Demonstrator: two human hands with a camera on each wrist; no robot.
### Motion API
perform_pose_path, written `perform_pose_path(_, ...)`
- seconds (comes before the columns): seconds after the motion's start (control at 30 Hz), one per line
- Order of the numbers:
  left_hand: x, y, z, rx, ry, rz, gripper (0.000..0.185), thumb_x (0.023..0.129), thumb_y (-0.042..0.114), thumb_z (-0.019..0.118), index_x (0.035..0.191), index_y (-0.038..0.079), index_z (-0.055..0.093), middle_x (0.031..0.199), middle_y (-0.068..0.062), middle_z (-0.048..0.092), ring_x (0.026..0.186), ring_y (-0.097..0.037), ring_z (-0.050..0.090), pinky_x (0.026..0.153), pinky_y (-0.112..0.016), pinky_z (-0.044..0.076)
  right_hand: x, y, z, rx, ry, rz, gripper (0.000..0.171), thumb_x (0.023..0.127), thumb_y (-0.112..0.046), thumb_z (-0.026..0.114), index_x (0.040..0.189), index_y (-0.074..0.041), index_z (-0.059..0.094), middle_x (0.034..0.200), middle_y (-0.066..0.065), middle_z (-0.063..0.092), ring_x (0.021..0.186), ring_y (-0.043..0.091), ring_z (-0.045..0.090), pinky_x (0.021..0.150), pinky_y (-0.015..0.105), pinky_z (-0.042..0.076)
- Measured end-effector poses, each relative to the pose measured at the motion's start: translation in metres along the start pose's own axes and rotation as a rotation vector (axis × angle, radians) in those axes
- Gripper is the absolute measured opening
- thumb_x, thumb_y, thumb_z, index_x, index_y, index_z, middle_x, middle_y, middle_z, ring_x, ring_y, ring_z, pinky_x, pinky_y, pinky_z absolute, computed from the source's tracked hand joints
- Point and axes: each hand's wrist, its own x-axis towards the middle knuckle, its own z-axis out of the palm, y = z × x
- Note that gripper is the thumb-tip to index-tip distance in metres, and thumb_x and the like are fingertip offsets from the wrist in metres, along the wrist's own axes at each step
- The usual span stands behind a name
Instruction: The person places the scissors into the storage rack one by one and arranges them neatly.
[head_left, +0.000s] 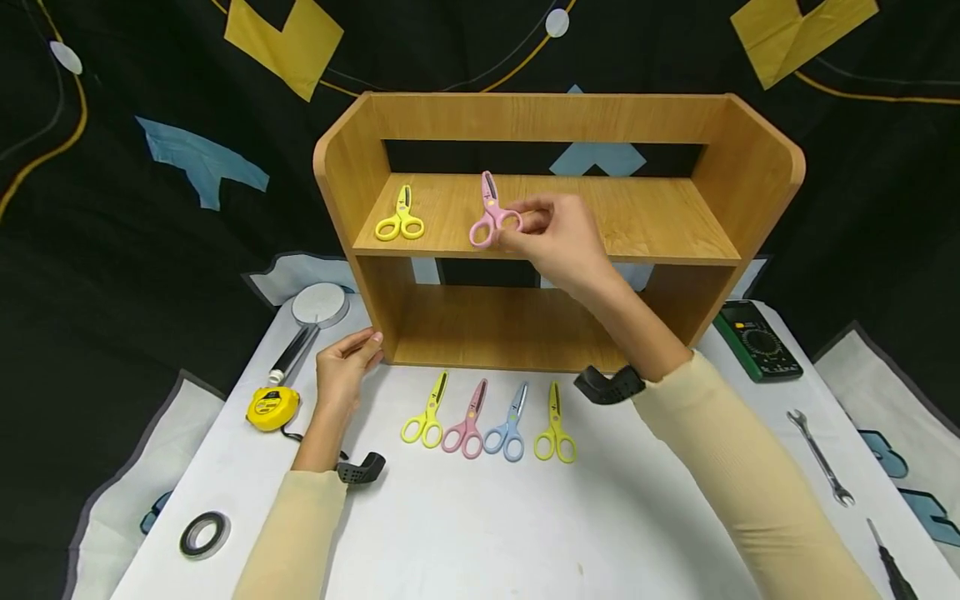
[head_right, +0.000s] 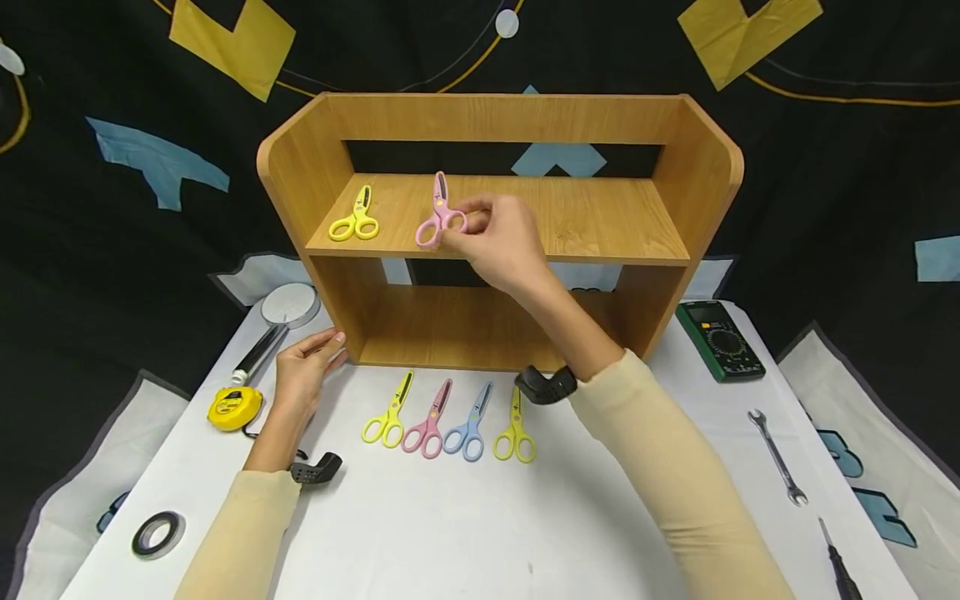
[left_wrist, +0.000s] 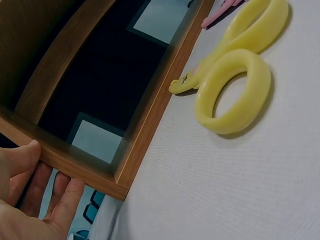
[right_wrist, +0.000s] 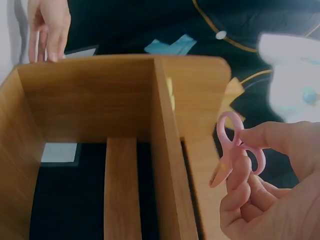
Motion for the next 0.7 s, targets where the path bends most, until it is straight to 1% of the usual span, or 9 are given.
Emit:
perform_pose_path(0.1,-0.001,-0.001,-0.001,-0.003,0.011,-0.001,0.039,0.09,0.009,0.081,0.125,-0.005,0.07,0.094,0.004,0.075,0.091,-0.01,0.073,0.096,-0.035,0.063,0.023,-0.006,0.013,0.005,-0.028,0.052,0.034,0.094,-0.016,0.075,0.125,-0.005,0.069,0.09,0.006,0.07,0.076,0.015,0.061,0.058,0.018,0.053)
perform_pose_path(0.2,-0.001,-0.001,-0.001,0.0,0.01,-0.005,0.039,0.09,0.009,0.081,0.125,-0.004,0.071,0.094,0.004,0.076,0.092,-0.011,0.073,0.094,-0.034,0.063,0.04,-0.008,0.026,0.009,-0.054,0.104,0.033,0.094,-0.018,0.077,0.123,-0.005,0.069,0.094,0.007,0.071,0.08,0.018,0.067,0.063,0.019,0.059)
perform_pose_path(0.3,0.0,0.0,-0.001,0.009,0.002,-0.008,0.041,0.09,0.01,0.081,0.126,-0.005,0.07,0.093,0.005,0.075,0.093,-0.011,0.073,0.094,-0.032,0.063,0.05,-0.01,0.04,-0.024,-0.057,0.133,0.035,0.092,-0.021,0.08,0.122,-0.006,0.07,0.094,0.005,0.069,0.079,0.015,0.066,0.061,0.017,0.057)
perform_pose_path(0.4,0.0,0.0,0.0,0.019,-0.006,-0.004,0.043,0.09,0.012,0.081,0.128,-0.005,0.068,0.092,0.007,0.075,0.092,-0.009,0.073,0.094,-0.031,0.063,0.055,-0.01,0.049,-0.056,-0.061,0.137,0.034,0.092,-0.022,0.079,0.12,-0.005,0.071,0.09,0.003,0.067,0.075,0.01,0.06,0.056,0.015,0.05)
perform_pose_path(0.47,0.0,0.0,0.001,0.025,-0.012,0.003,0.044,0.091,0.013,0.081,0.129,-0.006,0.068,0.092,0.008,0.075,0.09,-0.007,0.072,0.095,-0.031,0.063,0.057,-0.009,0.052,-0.079,-0.063,0.13,0.033,0.093,-0.023,0.078,0.119,-0.004,0.072,0.089,0.003,0.066,0.075,0.01,0.058,0.054,0.016,0.047)
perform_pose_path(0.53,-0.001,0.001,0.001,0.026,-0.012,0.008,0.045,0.09,0.013,0.081,0.128,-0.006,0.068,0.092,0.008,0.075,0.09,-0.006,0.072,0.095,-0.033,0.063,0.057,-0.008,0.053,-0.117,-0.071,0.119,0.032,0.094,-0.024,0.077,0.119,-0.004,0.072,0.093,0.003,0.065,0.08,0.011,0.057,0.057,0.017,0.048)
perform_pose_path(0.7,-0.002,0.001,-0.001,0.022,0.002,0.016,0.044,0.09,0.012,0.081,0.127,-0.007,0.068,0.092,0.007,0.075,0.088,-0.006,0.072,0.095,-0.033,0.063,0.057,-0.009,0.057,-0.262,-0.101,0.083,0.034,0.095,-0.03,0.076,0.119,-0.006,0.072,0.104,0.005,0.063,0.093,0.017,0.056,0.063,0.022,0.05)
